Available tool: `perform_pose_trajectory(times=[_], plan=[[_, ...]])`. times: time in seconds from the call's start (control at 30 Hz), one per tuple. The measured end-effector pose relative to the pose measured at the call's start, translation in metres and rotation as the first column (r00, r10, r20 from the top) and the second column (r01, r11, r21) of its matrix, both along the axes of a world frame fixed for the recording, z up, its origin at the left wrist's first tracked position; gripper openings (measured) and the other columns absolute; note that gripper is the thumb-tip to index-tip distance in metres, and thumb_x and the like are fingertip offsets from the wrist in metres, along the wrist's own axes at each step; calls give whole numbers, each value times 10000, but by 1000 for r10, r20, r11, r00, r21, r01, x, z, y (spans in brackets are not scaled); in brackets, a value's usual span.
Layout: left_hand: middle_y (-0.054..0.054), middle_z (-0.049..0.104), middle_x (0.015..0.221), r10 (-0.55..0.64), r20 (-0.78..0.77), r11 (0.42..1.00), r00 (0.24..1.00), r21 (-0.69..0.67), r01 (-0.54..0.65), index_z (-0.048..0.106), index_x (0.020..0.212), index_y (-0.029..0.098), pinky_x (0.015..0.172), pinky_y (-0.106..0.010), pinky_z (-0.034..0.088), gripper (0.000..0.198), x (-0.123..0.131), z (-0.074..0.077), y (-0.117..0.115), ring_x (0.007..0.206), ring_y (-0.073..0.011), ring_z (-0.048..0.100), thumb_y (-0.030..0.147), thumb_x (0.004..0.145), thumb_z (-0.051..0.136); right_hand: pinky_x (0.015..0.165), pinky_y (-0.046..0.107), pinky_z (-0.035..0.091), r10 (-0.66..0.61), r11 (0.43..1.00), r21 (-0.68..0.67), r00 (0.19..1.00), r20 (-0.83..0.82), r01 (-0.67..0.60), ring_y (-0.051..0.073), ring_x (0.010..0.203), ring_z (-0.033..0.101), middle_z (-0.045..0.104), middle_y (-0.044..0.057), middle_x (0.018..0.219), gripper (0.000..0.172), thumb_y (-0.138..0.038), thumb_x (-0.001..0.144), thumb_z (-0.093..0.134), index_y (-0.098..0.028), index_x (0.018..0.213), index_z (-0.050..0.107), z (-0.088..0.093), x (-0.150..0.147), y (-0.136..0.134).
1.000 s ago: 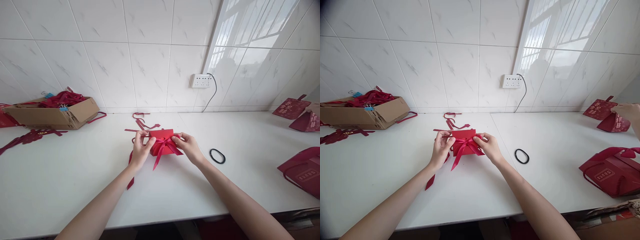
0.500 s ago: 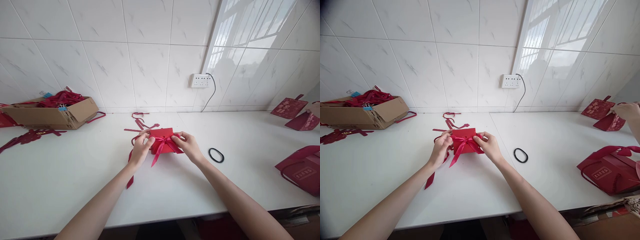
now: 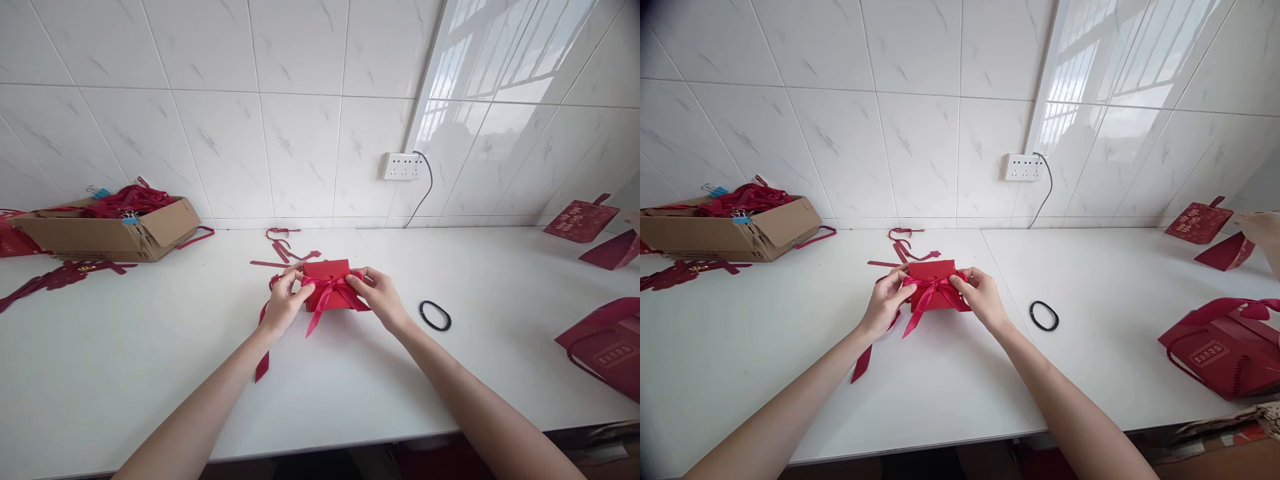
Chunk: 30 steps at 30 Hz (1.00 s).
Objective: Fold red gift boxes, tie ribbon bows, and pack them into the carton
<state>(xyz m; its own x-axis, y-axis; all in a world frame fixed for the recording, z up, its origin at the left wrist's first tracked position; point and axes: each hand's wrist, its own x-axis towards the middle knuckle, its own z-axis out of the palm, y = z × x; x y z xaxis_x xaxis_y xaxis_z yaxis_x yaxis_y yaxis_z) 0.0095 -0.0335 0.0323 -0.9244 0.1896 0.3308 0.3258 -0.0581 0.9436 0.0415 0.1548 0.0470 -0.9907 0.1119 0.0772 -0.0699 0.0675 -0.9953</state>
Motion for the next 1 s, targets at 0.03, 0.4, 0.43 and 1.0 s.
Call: perform_pose_trajectory(times=[0.03, 0.4, 0.43, 1.0], plan=[[-72, 556, 1274, -4, 9, 1000, 1000, 12, 4, 550, 641, 195, 991, -399, 387, 179, 0, 0, 0, 1210, -286, 496, 318, 724, 650, 604, 257, 480, -1, 1000, 1, 1000, -3, 1, 173, 748, 653, 719, 65, 897, 331, -505, 729, 669, -185, 767, 595, 0, 0, 0], [-69, 595, 1246, 35, 29, 999, 999, -16, -34, 612, 606, 197, 895, -362, 452, 248, 0, 2, 0, 1194, -289, 515, 392, 760, 600, 542, 257, 457, -36, 998, 45, 999, 6, 35, 188, 710, 642, 704, 62, 839, 358, -543, 718, 658, -196, 766, 585, -1, 1, 3], [-66, 615, 1212, 48, 30, 998, 998, -31, -47, 600, 595, 199, 883, -358, 457, 259, 0, 2, 0, 1165, -284, 533, 400, 758, 598, 543, 258, 459, -36, 998, 48, 999, 5, 36, 191, 715, 644, 705, 66, 840, 364, -547, 717, 657, -193, 770, 590, -1, 1, 4], [-63, 522, 1336, -61, -7, 998, 998, -14, 61, 570, 655, 198, 952, -373, 421, 126, -5, -2, -3, 1277, -287, 443, 300, 717, 608, 593, 273, 473, -18, 1000, 22, 1000, 2, 18, 211, 769, 658, 710, 64, 825, 389, -569, 702, 675, -193, 760, 594, -3, 0, 5]])
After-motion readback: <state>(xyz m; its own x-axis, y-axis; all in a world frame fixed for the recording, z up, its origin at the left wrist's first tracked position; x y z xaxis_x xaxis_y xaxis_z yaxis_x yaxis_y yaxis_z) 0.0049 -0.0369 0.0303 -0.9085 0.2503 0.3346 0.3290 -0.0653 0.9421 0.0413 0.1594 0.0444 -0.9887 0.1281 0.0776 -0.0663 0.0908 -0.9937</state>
